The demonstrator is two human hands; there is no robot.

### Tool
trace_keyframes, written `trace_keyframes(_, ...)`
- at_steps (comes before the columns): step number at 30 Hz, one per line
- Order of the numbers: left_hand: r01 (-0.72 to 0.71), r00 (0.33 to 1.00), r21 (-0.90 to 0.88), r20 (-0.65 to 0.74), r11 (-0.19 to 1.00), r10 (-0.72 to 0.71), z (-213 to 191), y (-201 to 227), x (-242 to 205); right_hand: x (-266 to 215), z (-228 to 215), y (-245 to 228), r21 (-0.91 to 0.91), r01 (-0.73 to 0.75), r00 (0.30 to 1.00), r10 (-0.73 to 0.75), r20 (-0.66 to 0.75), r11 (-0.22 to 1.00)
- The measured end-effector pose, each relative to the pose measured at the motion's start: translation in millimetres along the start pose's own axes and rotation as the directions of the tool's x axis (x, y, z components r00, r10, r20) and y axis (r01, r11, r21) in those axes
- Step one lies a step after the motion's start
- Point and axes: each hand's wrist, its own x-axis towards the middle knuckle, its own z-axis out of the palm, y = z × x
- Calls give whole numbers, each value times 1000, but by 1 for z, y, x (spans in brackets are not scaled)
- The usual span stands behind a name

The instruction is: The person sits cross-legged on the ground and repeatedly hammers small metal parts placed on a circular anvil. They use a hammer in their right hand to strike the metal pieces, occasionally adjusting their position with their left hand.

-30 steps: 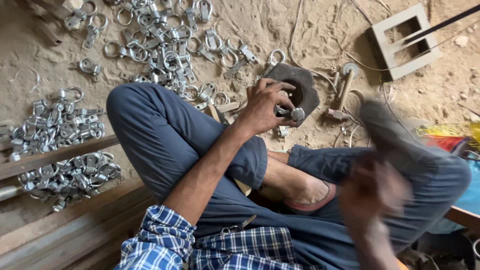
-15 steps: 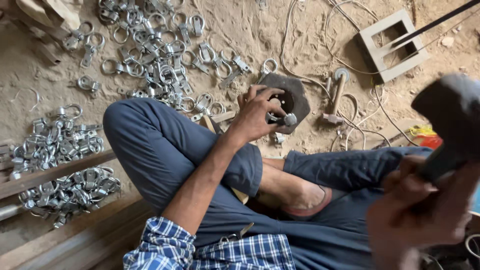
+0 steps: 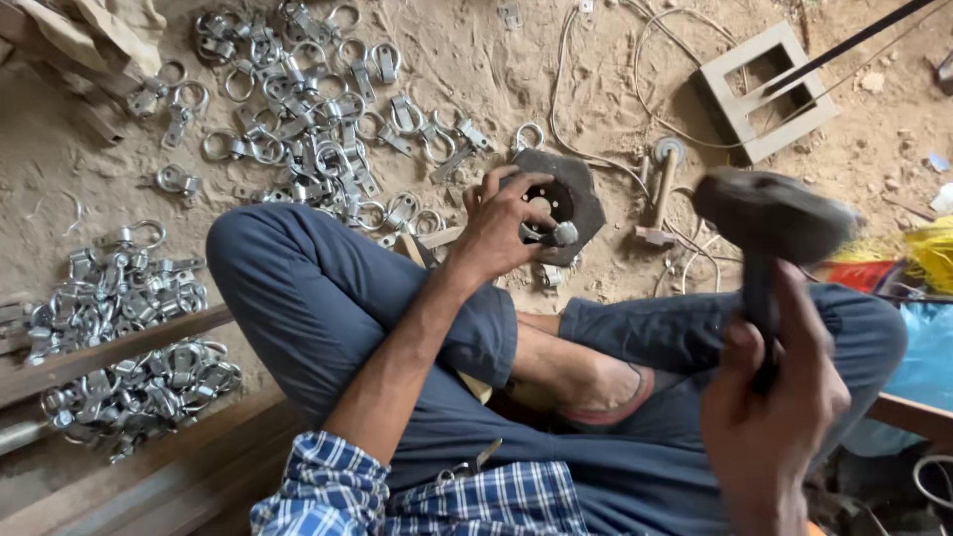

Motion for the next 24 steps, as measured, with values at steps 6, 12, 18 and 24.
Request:
trace_keyframes(6, 21, 999, 16, 32, 1000, -21, -6, 1, 2, -16, 68, -5, 192, 7, 982, -44, 186, 981)
trace_keyframes(12, -229, 971, -67, 51, 971, 233, -5, 2, 0, -15, 56, 19, 398, -658, 743, 462, 485, 639)
trace_keyframes(18, 170, 965, -734, 258, 657, 39, 14, 5, 7, -36, 49, 53, 385, -787, 616, 650, 445, 482)
trace_keyframes(24, 160, 985, -958, 141, 239, -95, 31, -22, 11, -43, 47, 76, 455, -840, 506, 729, 461, 296)
